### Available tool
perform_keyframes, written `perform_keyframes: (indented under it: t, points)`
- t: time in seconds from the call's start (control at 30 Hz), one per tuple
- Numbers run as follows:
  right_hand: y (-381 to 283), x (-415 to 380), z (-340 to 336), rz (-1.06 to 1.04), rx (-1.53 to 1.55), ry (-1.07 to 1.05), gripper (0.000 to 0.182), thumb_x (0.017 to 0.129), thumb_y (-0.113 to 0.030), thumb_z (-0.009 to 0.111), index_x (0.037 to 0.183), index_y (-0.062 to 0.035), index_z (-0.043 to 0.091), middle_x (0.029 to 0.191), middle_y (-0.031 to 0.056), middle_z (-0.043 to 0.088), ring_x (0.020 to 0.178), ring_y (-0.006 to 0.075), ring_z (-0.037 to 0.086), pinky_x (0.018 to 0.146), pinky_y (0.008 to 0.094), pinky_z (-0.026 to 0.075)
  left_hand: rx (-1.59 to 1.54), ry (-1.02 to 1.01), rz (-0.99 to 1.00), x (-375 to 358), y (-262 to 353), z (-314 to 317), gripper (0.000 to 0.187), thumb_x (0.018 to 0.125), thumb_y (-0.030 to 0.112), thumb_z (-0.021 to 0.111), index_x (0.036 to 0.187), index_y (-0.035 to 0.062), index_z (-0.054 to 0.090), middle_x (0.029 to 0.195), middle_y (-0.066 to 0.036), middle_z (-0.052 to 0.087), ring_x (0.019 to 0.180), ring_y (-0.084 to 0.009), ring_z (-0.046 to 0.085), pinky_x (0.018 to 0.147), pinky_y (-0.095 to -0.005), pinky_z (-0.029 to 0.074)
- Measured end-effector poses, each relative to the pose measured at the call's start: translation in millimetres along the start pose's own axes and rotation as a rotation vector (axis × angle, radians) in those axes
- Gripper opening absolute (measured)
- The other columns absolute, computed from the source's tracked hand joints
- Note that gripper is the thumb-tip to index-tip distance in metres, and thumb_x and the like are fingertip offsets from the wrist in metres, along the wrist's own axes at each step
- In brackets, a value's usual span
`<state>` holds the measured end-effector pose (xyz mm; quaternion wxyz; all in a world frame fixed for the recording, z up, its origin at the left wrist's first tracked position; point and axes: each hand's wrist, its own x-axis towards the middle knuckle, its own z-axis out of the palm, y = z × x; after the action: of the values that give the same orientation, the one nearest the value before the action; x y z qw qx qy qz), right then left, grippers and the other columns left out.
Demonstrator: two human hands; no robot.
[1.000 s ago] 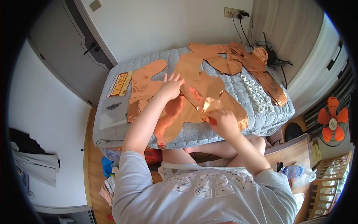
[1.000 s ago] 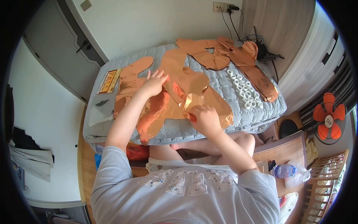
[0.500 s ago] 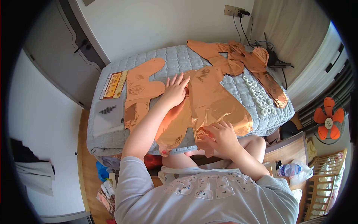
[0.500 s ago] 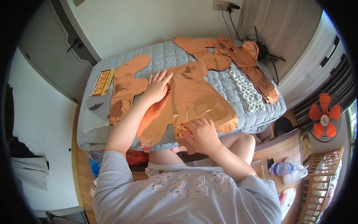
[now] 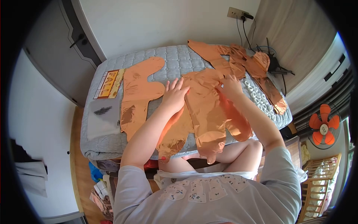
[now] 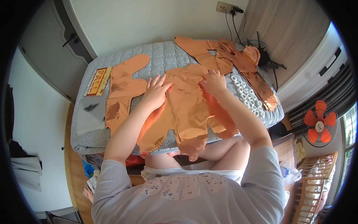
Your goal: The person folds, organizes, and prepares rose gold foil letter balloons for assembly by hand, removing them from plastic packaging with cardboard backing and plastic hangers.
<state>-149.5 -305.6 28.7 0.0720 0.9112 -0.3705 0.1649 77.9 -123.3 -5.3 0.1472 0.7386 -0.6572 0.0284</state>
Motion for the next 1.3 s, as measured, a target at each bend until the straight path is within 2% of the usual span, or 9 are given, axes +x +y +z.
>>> perform_keyframes:
  t: [0.13, 0.2, 0.27, 0.4, 0.5, 0.57, 0.77, 0.83, 1.3]
  points:
    - [3, 11, -2, -0.043, 0.116, -0.122, 0.025, 0.089, -0.034, 0.071, 0.102, -0.0128, 0.075, 0.112, 0.0101, 0.068, 0.112, 0.0298, 0.062, 0.091, 0.0443, 0.050, -0.058, -0.018, -0.019, 4, -1, 2, 0.046, 0.095, 0.009, 0.052, 0.140, 0.0176, 0.060, 0.164, -0.015, 0.033, 0.154, -0.0356, 0.024, 0.124, -0.0593, 0.017]
    - [-1, 11, -15, -0.027, 0.157, -0.117, 0.022, 0.088, -0.034, 0.072, 0.098, -0.0141, 0.075, 0.113, 0.0100, 0.067, 0.110, 0.0284, 0.063, 0.090, 0.0447, 0.050, -0.052, 0.003, -0.044, 7, 1, 3, 0.044, 0.098, 0.026, 0.056, 0.141, 0.0182, 0.059, 0.165, -0.015, 0.032, 0.154, -0.0364, 0.023, 0.123, -0.0593, 0.018]
    - [-3, 8, -21, -0.002, 0.159, 0.091, 0.028, 0.089, -0.032, 0.071, 0.108, -0.0112, 0.073, 0.112, 0.0079, 0.068, 0.114, 0.0303, 0.060, 0.093, 0.0460, 0.048, -0.074, 0.013, -0.049, 8, 4, 1, 0.049, 0.096, 0.038, 0.057, 0.141, 0.0173, 0.060, 0.165, -0.016, 0.031, 0.154, -0.0367, 0.022, 0.124, -0.0597, 0.016]
    - [-16, -9, -25, -0.026, -0.036, 0.124, 0.040, 0.090, -0.035, 0.071, 0.123, -0.0119, 0.068, 0.125, 0.0103, 0.064, 0.118, 0.0335, 0.058, 0.099, 0.0465, 0.046, -0.032, 0.011, -0.007, 10, 2, 6, 0.071, 0.092, 0.061, 0.061, 0.146, 0.0154, 0.055, 0.165, -0.017, 0.030, 0.155, -0.0364, 0.021, 0.124, -0.0605, 0.015]
    - [-37, -44, -24, -0.263, -0.072, 0.183, 0.055, 0.091, -0.041, 0.069, 0.136, -0.0120, 0.059, 0.141, 0.0133, 0.054, 0.128, 0.0363, 0.052, 0.106, 0.0499, 0.043, -0.021, 0.096, 0.010, 12, -3, 8, 0.079, 0.092, 0.063, 0.061, 0.151, 0.0116, 0.048, 0.164, -0.017, 0.032, 0.154, -0.0363, 0.024, 0.123, -0.0603, 0.015]
    - [-47, -60, -30, -0.397, 0.250, -0.247, 0.067, 0.093, -0.048, 0.065, 0.147, -0.0122, 0.050, 0.155, 0.0159, 0.042, 0.141, 0.0373, 0.042, 0.115, 0.0514, 0.036, -0.040, 0.053, -0.047, 12, 1, 1, 0.081, 0.093, 0.062, 0.061, 0.153, 0.0106, 0.045, 0.163, -0.017, 0.033, 0.153, -0.0362, 0.024, 0.123, -0.0599, 0.016]
    - [-51, -75, -8, -0.345, 0.251, -0.275, 0.079, 0.095, -0.056, 0.059, 0.158, -0.0139, 0.037, 0.165, 0.0153, 0.029, 0.150, 0.0362, 0.030, 0.122, 0.0511, 0.027, -0.080, -0.260, -0.120, -7, -3, -33, 0.095, 0.088, 0.067, 0.062, 0.158, 0.0078, 0.036, 0.165, -0.017, 0.030, 0.155, -0.0346, 0.022, 0.125, -0.0587, 0.010]
    - [-48, -69, -4, -0.335, 0.247, -0.273, 0.078, 0.095, -0.055, 0.059, 0.157, -0.0136, 0.038, 0.165, 0.0153, 0.030, 0.150, 0.0360, 0.030, 0.122, 0.0511, 0.027, -0.064, -0.417, -0.076, -9, -6, -45, 0.109, 0.082, 0.071, 0.067, 0.161, 0.0081, 0.027, 0.169, -0.016, 0.023, 0.157, -0.0334, 0.015, 0.126, -0.0584, 0.002]
    - [-53, -52, -27, -0.341, 0.212, -0.411, 0.085, 0.088, -0.065, 0.062, 0.155, -0.0156, 0.042, 0.162, 0.0161, 0.036, 0.148, 0.0425, 0.031, 0.122, 0.0526, 0.025, -0.102, -0.311, -0.055, 4, -31, -31, 0.127, 0.068, 0.073, 0.077, 0.161, 0.0051, 0.025, 0.167, -0.014, 0.027, 0.157, -0.0357, 0.015, 0.125, -0.0614, -0.002]
